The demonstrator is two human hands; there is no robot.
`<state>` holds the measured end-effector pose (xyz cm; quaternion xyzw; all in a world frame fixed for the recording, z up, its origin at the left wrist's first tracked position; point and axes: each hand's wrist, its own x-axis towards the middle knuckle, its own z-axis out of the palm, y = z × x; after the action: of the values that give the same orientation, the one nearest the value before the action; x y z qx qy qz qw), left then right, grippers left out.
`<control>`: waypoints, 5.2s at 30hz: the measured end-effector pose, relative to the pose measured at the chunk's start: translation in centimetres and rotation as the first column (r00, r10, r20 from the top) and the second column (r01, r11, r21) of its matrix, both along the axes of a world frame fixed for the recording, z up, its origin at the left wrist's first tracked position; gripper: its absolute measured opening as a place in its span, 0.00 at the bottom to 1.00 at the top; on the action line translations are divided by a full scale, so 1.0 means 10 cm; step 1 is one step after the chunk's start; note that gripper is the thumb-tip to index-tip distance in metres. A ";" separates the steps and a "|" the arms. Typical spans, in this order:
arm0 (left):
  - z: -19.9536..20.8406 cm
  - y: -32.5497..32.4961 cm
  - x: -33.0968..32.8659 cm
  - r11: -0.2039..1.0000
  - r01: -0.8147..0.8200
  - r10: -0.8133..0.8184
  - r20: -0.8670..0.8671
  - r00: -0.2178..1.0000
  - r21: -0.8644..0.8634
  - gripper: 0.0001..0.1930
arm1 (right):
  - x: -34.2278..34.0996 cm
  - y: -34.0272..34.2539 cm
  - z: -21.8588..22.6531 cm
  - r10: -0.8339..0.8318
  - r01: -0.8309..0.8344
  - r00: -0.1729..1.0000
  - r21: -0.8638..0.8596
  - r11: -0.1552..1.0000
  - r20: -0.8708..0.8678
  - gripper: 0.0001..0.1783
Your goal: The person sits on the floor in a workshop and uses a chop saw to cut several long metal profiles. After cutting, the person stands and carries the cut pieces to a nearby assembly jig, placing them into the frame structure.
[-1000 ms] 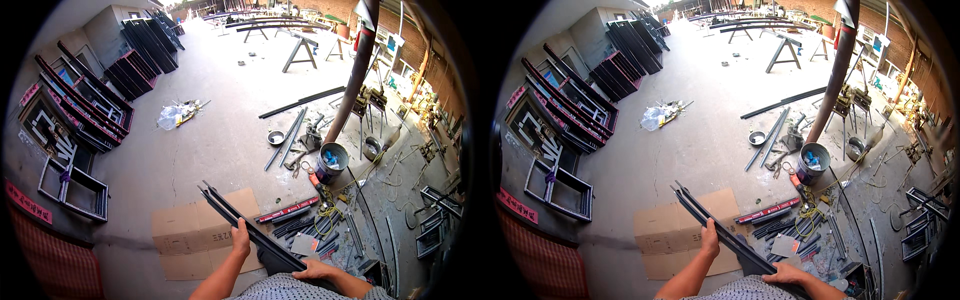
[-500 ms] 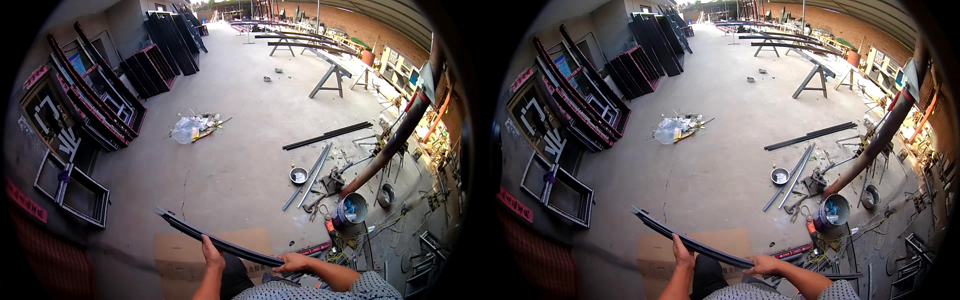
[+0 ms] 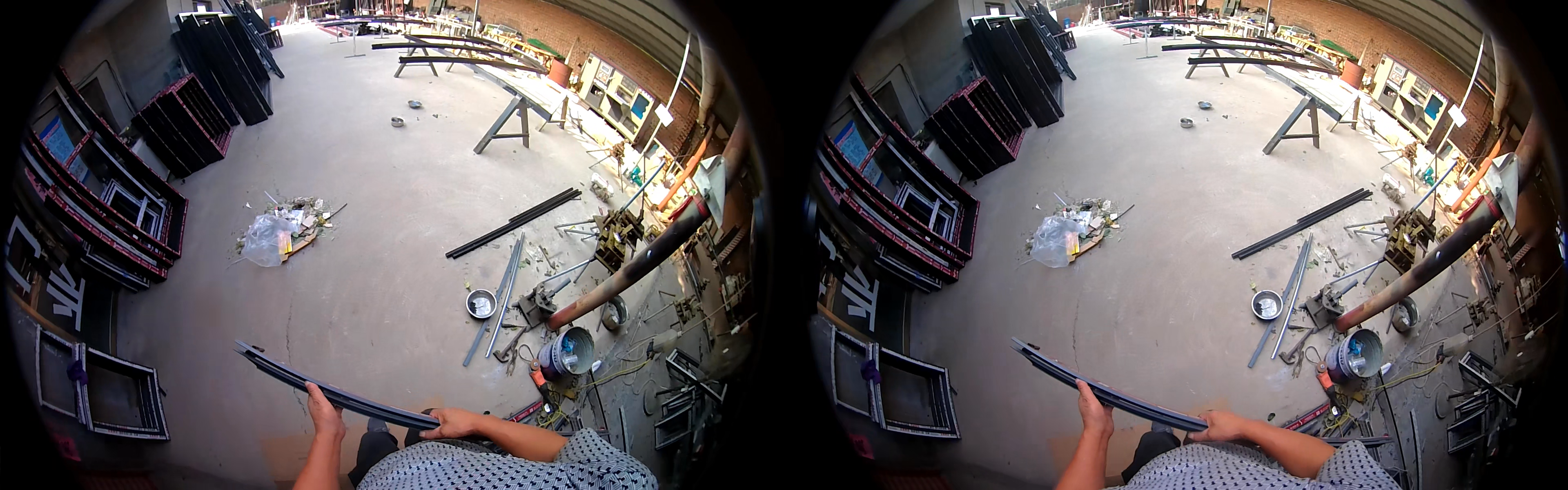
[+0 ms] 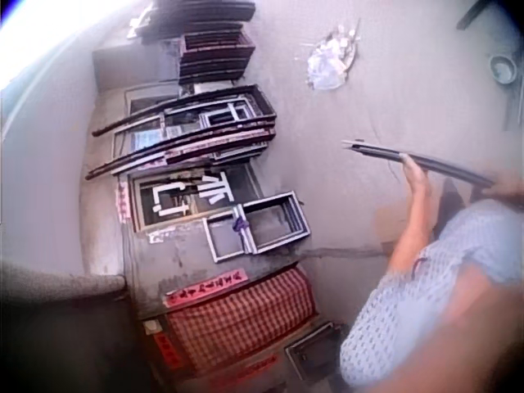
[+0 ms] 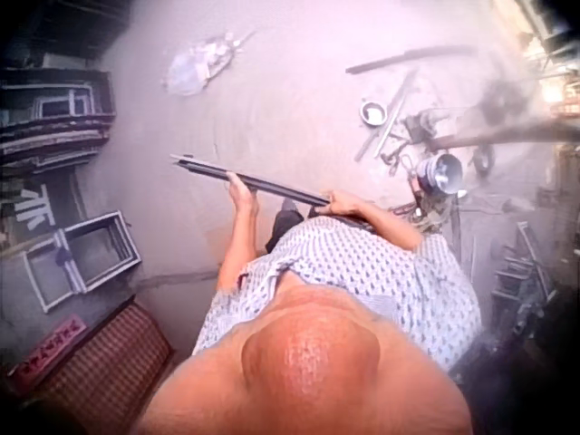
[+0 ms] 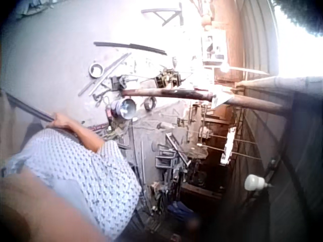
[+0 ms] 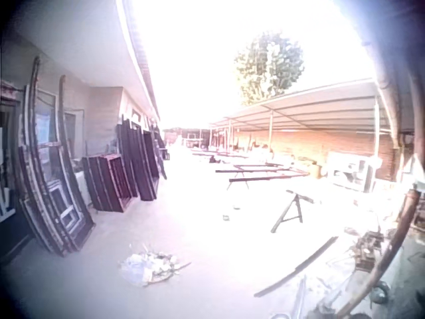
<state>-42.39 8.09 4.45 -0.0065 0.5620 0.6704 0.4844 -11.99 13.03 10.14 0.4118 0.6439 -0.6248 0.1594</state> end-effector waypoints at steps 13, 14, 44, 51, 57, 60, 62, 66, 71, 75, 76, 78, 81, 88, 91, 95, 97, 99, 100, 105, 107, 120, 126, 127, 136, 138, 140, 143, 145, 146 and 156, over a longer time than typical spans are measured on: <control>-0.13 3.40 -0.71 0.994 0.035 -0.030 -0.055 0.998 0.099 0.29 | -0.67 3.02 -0.91 0.037 -0.047 0.998 0.188 0.981 0.059 0.34; -0.11 3.64 -0.76 0.996 0.015 -0.010 -0.060 0.998 0.088 0.29 | -0.75 3.33 -0.93 0.051 -0.060 0.997 0.194 0.979 0.050 0.35; 0.06 12.88 -3.15 0.962 0.243 -0.236 -0.066 0.970 0.127 0.28 | -3.23 12.13 -0.79 -0.129 0.105 0.987 0.220 0.970 0.097 0.33; -0.30 14.65 -4.02 0.998 -0.009 0.011 -0.024 1.000 0.057 0.29 | -4.04 14.48 -1.26 0.005 0.004 0.999 0.230 0.973 -0.041 0.31; -0.07 16.02 -4.85 0.971 -0.145 0.153 -0.028 0.988 0.188 0.30 | -4.99 16.66 -0.69 0.218 -0.212 0.976 0.300 0.930 0.014 0.34; -0.06 16.71 -5.21 0.943 -0.278 0.282 0.005 0.960 0.181 0.29 | -5.49 17.52 -0.62 0.290 -0.295 0.955 0.310 0.904 0.062 0.34; -0.22 17.21 -5.51 0.942 -0.289 0.290 0.017 0.957 0.173 0.29 | -5.83 18.10 -0.72 0.308 -0.320 0.947 0.314 0.894 0.088 0.34; -0.59 18.37 -6.19 0.963 -0.205 0.205 0.013 0.979 0.174 0.29 | -6.31 18.97 -1.19 0.246 -0.266 0.964 0.335 0.904 0.102 0.34; -0.23 19.97 -7.00 0.993 -0.055 0.065 -0.100 0.993 0.105 0.29 | -7.14 20.12 -0.92 0.064 -0.088 0.992 0.233 0.968 0.105 0.33; 0.13 21.21 -7.67 0.985 0.103 -0.074 -0.205 0.976 0.137 0.30 | -7.64 21.01 -0.79 -0.102 0.092 0.994 0.230 0.969 0.034 0.29; 0.18 21.53 -7.80 0.984 0.121 -0.090 -0.218 0.972 0.133 0.30 | -7.75 21.26 -0.77 -0.118 0.103 0.992 0.243 0.965 0.047 0.28; 0.21 22.17 -8.06 0.982 0.143 -0.108 -0.255 0.961 0.125 0.31 | -7.98 21.79 -0.75 -0.156 0.145 0.987 0.242 0.959 0.025 0.27; 0.20 23.03 -8.44 0.984 0.153 -0.114 -0.324 0.939 0.096 0.30 | -8.40 22.65 -0.85 -0.197 0.193 0.980 0.162 0.968 0.010 0.24; 0.23 24.94 -9.25 0.993 -0.023 0.062 -0.360 0.931 0.113 0.27 | -9.16 24.83 -1.23 -0.181 0.192 0.975 0.081 0.978 -0.126 0.18; 0.46 25.60 -9.58 0.994 -0.073 0.097 -0.370 0.924 0.078 0.27 | -9.55 25.73 -0.93 -0.124 0.132 0.983 0.053 0.990 -0.133 0.21; 0.52 26.59 -10.00 0.990 -0.074 0.115 -0.388 0.914 0.119 0.28 | -9.99 26.83 -0.80 -0.057 0.069 0.992 0.111 0.991 -0.109 0.19; 0.45 27.07 -10.23 0.991 -0.062 0.101 -0.372 0.923 0.115 0.28 | -10.28 27.35 -0.74 -0.025 0.026 0.999 0.087 0.996 -0.023 0.20; 0.28 27.59 -10.48 0.993 -0.018 0.058 -0.351 0.935 0.116 0.28 | -10.51 27.79 -0.81 -0.055 0.055 0.998 0.086 0.995 0.000 0.21; 0.17 27.84 -10.61 0.994 -0.008 0.047 -0.356 0.934 0.109 0.27 | -10.56 28.00 -1.06 -0.054 0.053 0.999 0.099 0.994 0.002 0.21; -0.22 29.12 -11.36 0.989 0.149 -0.137 -0.330 0.934 0.011 0.27 | -11.15 28.96 -1.37 -0.174 0.175 0.985 0.086 0.981 -0.016 0.17; -0.13 29.69 -11.65 0.972 0.233 -0.231 -0.312 0.921 -0.032 0.28 | -11.38 29.35 -1.36 -0.226 0.226 0.974 0.071 0.971 -0.009 0.17; -0.18 32.82 -12.87 0.892 0.441 -0.448 -0.328 0.832 -0.101 0.24 | -13.20 32.47 -1.16 -0.253 0.256 0.967 0.103 0.961 -0.043 0.25; -0.31 34.14 -13.29 0.885 0.446 -0.465 -0.264 0.845 -0.134 0.24 | -13.92 34.39 -1.18 -0.131 0.141 0.988 0.126 0.982 -0.087 0.25; -0.27 34.39 -13.41 0.895 0.429 -0.446 -0.266 0.855 -0.123 0.24 | -14.03 34.69 -1.16 -0.111 0.124 0.989 0.138 0.983 -0.096 0.25; -0.29 36.39 -14.52 0.941 0.336 -0.333 -0.247 0.910 -0.030 0.21 | -15.23 36.97 -1.05 0.043 -0.028 0.998 0.265 0.964 -0.054 0.27; -0.35 36.84 -14.76 0.937 0.350 -0.344 -0.232 0.910 -0.017 0.21 | -15.48 37.36 -1.07 -0.018 0.033 0.998 0.240 0.970 -0.067 0.27; -0.49 37.31 -15.04 0.923 0.384 -0.376 -0.223 0.899 -0.010 0.20 | -15.74 37.76 -1.11 -0.070 0.083 0.995 0.225 0.971 -0.064 0.26; -0.51 38.12 -15.54 0.896 0.442 -0.435 -0.234 0.869 -0.025 0.21 | -16.17 38.33 -1.12 -0.141 0.144 0.990 0.197 0.970 -0.028 0.26; -0.43 38.62 -15.88 0.869 0.494 -0.489 -0.226 0.842 -0.040 0.21 | -16.49 38.71 -0.96 -0.194 0.190 0.981 0.146 0.971 0.010 0.26; -0.38 38.87 -16.08 0.846 0.531 -0.525 -0.257 0.811 -0.051 0.21 | -16.64 38.90 -0.89 -0.216 0.214 0.976 0.155 0.964 -0.004 0.26; -0.31 41.32 -17.19 0.836 0.542 -0.528 -0.402 0.748 -0.090 0.24 | -17.77 41.10 -1.05 -0.302 0.309 0.951 0.106 0.945 -0.071 0.27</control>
<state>-214.24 421.32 1.33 0.3033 0.6181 0.4985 0.5267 -189.67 424.02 -0.38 0.4981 0.6116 -0.6144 0.0191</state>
